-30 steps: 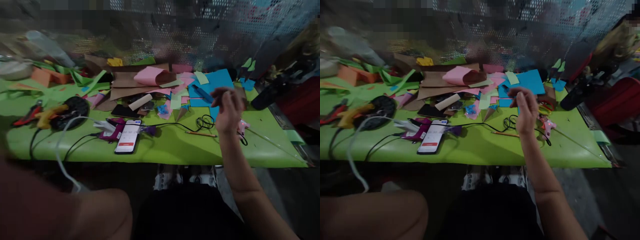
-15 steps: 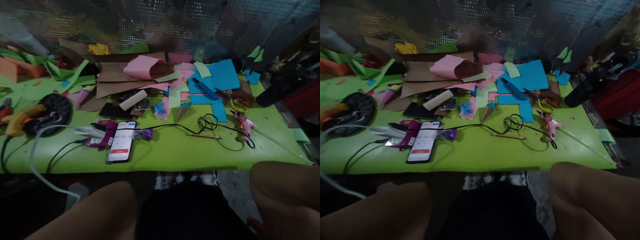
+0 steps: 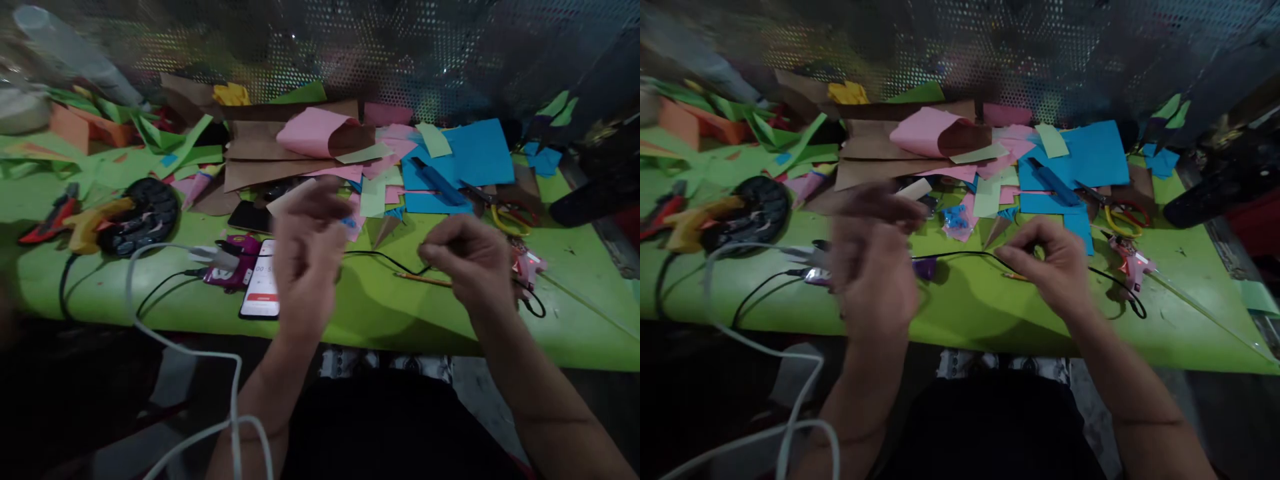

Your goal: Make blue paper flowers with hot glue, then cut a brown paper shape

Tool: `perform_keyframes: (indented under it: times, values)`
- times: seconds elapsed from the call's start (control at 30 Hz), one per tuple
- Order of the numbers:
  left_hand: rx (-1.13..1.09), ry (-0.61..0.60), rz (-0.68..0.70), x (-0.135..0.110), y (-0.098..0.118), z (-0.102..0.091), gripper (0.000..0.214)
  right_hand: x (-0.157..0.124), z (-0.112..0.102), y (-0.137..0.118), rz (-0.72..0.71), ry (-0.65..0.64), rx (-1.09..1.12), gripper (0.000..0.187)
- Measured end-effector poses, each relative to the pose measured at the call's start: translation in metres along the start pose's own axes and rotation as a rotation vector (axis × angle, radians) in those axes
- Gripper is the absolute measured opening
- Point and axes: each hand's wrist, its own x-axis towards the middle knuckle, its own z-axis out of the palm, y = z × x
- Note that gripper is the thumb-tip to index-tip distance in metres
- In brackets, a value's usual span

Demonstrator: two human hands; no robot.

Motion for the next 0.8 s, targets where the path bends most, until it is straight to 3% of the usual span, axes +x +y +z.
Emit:
perform_keyframes:
  times: [0.1,0.17,0.47,0.6,0.7,0.8]
  values:
    - [0.004,-0.373,0.1,-0.004,-0.015,0.011,0.023,0.007,0.022,0.02,0.094,-0.16,-0.057,0.032]
    - [0.08,-0.471,0.132,-0.008,-0.026,0.014,0.019,0.004,0.028,0.031,0.097,-0.189,-0.136,0.035]
    - [0.152,-0.413,0.183,-0.025,-0.061,0.003,0.017,-0.01,0.027,0.042,0.096,-0.275,-0.196,0.022]
    - [0.141,-0.414,0.087,-0.03,-0.064,-0.004,0.002,-0.013,0.031,0.043,0.112,-0.373,-0.158,0.017]
    - [0.137,-0.409,-0.043,-0.039,-0.063,-0.012,0.012,-0.015,0.033,0.045,0.087,-0.483,-0.158,0.008]
    - [0.136,-0.358,-0.097,-0.054,-0.062,-0.022,0.015,-0.014,0.037,0.044,0.007,-0.598,-0.208,0.022]
